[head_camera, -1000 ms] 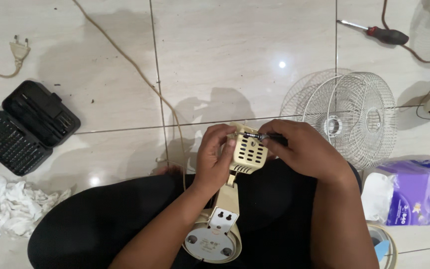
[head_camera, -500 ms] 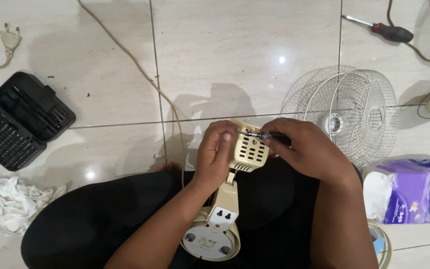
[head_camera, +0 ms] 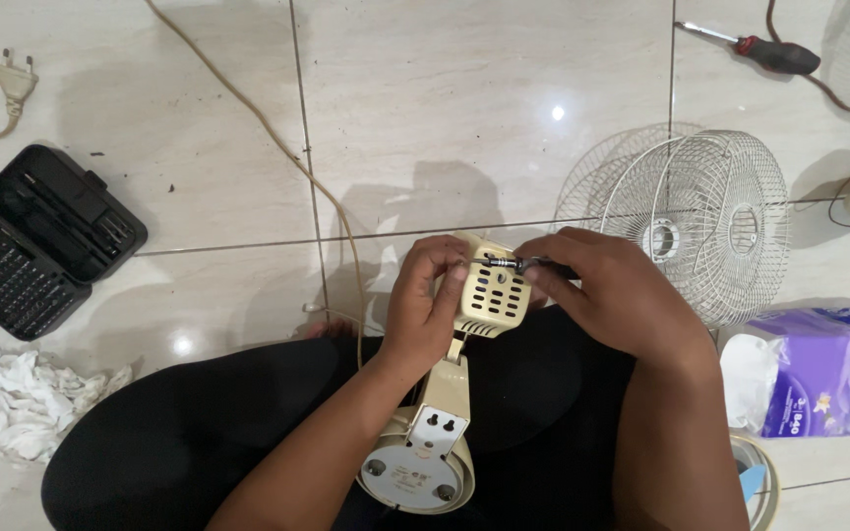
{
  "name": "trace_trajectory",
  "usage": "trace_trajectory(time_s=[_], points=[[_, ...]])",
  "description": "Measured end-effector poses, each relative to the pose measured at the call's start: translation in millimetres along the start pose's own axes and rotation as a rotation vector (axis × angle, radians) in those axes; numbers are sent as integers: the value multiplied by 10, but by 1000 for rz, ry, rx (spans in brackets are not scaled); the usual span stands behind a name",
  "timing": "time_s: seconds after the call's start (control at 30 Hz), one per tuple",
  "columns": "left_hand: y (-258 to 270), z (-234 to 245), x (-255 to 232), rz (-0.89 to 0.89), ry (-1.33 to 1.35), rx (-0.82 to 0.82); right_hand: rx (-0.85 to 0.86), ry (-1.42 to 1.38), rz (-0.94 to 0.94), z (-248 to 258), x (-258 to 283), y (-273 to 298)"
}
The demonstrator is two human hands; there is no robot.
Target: The person disassembles a small beige electrical appliance, likely a fan motor housing, using a screwdriver. They remove screws, open the casing to reveal internal components, and then reassemble the unit.
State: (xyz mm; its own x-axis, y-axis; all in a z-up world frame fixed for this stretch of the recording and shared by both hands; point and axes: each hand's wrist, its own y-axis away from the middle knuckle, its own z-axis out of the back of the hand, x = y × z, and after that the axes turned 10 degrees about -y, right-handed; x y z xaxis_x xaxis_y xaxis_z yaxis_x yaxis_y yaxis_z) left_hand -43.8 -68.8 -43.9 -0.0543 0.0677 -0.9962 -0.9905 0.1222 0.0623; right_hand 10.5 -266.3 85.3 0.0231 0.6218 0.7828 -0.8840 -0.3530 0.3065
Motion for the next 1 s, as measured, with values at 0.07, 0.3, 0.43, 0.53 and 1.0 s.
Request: trace_trajectory(time_s=[0.07,0.3,0.43,0.53,1.0], points=[[-5,9,-16,-26,-34,-1,-22,90,-54,-1,30,30],[-31,37,-110,-89,-162,-4,-167,490,128,-51,116,107],[-30,36,-141,-84,-168,8,-175,554,166,-42,139,133],[-28,37,-143,-77,-167,24,-220,541,150,-35,156,159],[-30,42,-134,-121,-226,23,-223,619,163,-27,205,182]])
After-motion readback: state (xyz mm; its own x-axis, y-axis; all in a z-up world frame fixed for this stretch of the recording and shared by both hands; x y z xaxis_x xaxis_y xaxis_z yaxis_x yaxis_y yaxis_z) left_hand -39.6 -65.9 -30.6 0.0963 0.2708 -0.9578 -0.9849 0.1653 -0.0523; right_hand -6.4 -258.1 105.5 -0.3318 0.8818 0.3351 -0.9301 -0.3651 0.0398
